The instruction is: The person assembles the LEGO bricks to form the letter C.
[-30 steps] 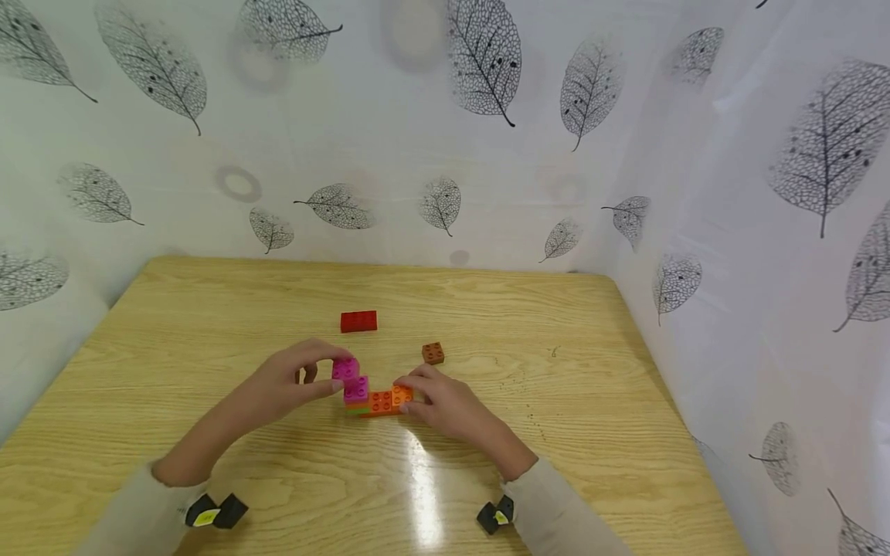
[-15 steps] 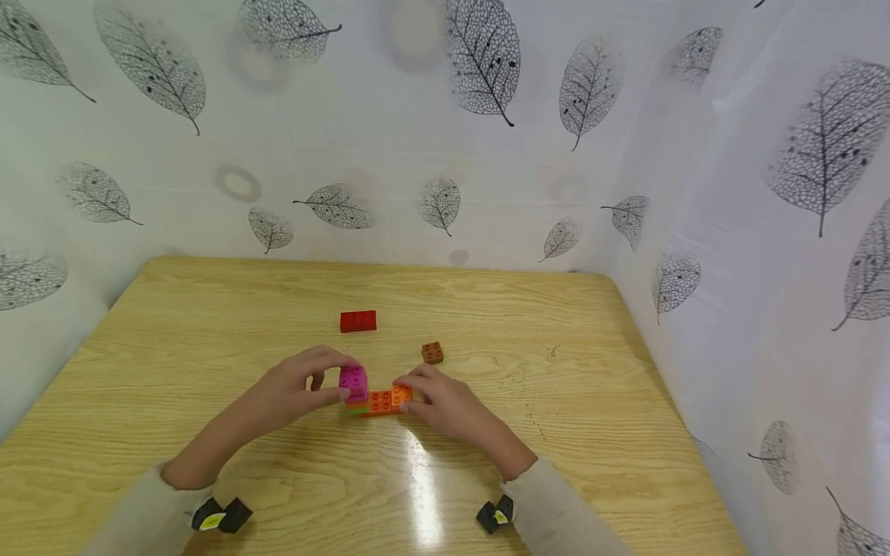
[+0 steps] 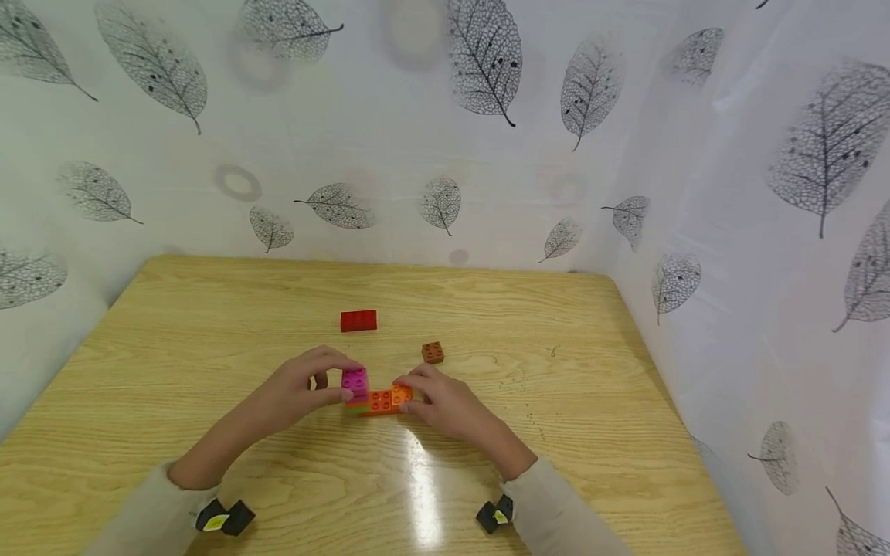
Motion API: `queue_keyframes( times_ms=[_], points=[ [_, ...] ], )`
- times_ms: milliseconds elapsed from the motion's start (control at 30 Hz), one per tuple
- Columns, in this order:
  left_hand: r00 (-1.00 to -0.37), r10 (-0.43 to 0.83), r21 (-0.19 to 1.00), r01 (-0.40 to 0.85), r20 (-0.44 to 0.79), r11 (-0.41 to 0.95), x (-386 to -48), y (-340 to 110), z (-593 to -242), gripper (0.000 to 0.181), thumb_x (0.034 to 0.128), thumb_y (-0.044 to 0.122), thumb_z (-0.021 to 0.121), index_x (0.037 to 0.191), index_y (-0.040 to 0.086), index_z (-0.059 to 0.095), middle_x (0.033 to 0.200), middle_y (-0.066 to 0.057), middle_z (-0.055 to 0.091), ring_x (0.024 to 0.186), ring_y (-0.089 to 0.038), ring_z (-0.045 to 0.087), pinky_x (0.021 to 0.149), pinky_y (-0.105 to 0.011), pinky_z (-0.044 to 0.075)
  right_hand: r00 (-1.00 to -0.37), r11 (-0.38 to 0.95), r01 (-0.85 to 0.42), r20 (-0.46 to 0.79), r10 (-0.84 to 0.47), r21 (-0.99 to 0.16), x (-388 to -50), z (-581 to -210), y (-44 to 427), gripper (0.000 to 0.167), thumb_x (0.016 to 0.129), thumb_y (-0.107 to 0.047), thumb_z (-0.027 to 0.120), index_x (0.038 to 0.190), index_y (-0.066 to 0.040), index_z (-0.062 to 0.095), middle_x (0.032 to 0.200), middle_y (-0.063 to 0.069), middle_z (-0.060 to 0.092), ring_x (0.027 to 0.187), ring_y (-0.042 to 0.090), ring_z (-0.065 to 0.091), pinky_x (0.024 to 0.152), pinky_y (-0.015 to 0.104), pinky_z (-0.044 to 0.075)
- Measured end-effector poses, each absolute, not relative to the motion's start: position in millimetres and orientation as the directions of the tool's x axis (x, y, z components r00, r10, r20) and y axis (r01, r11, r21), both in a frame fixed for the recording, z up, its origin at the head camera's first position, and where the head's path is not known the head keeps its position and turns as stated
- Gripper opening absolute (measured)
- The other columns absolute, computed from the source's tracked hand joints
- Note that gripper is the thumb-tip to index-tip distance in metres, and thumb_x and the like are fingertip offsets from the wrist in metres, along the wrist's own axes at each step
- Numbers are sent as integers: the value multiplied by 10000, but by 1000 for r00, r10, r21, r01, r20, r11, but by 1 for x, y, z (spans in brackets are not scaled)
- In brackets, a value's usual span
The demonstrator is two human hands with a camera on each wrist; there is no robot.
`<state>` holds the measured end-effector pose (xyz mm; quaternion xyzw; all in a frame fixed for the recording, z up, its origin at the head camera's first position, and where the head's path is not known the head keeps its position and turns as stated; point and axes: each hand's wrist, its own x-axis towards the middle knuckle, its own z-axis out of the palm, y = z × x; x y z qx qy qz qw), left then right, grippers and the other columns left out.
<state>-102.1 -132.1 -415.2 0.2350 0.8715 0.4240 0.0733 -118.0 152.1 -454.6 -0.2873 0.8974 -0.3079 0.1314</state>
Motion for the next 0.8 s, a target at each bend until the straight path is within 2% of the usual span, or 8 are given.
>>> queue_keyframes(
  times_ms=[433,633,800],
  points=[
    [-881,460,743,382,113,550,-101,-132,-422,371,902,298,762,1259,305,665,1211,127,632,809,-105,516,666,-244,474,-797,647,-462,-36,-602,-607,-117,-455,152,384,1007,-325,631,1379,-233,619,1308,-34,577,995,87,591,831,315,515],
    [-897,430,787,336,100,517,-99,-132,-424,371,904,349,753,1258,280,667,1210,97,644,800,-122,521,648,-243,467,-792,634,-528,57,-608,-564,-117,-454,148,403,979,-313,675,1363,-197,629,1344,12,594,1210,202,562,977,422,505],
    [-916,395,839,264,65,475,-98,-131,-427,390,889,372,768,1248,256,673,1226,66,648,824,-155,534,648,-249,472,-782,531,-538,152,-604,-655,-114,-450,140,406,1001,-335,636,1357,-139,626,1352,5,623,1291,208,544,1042,470,474]
  ],
)
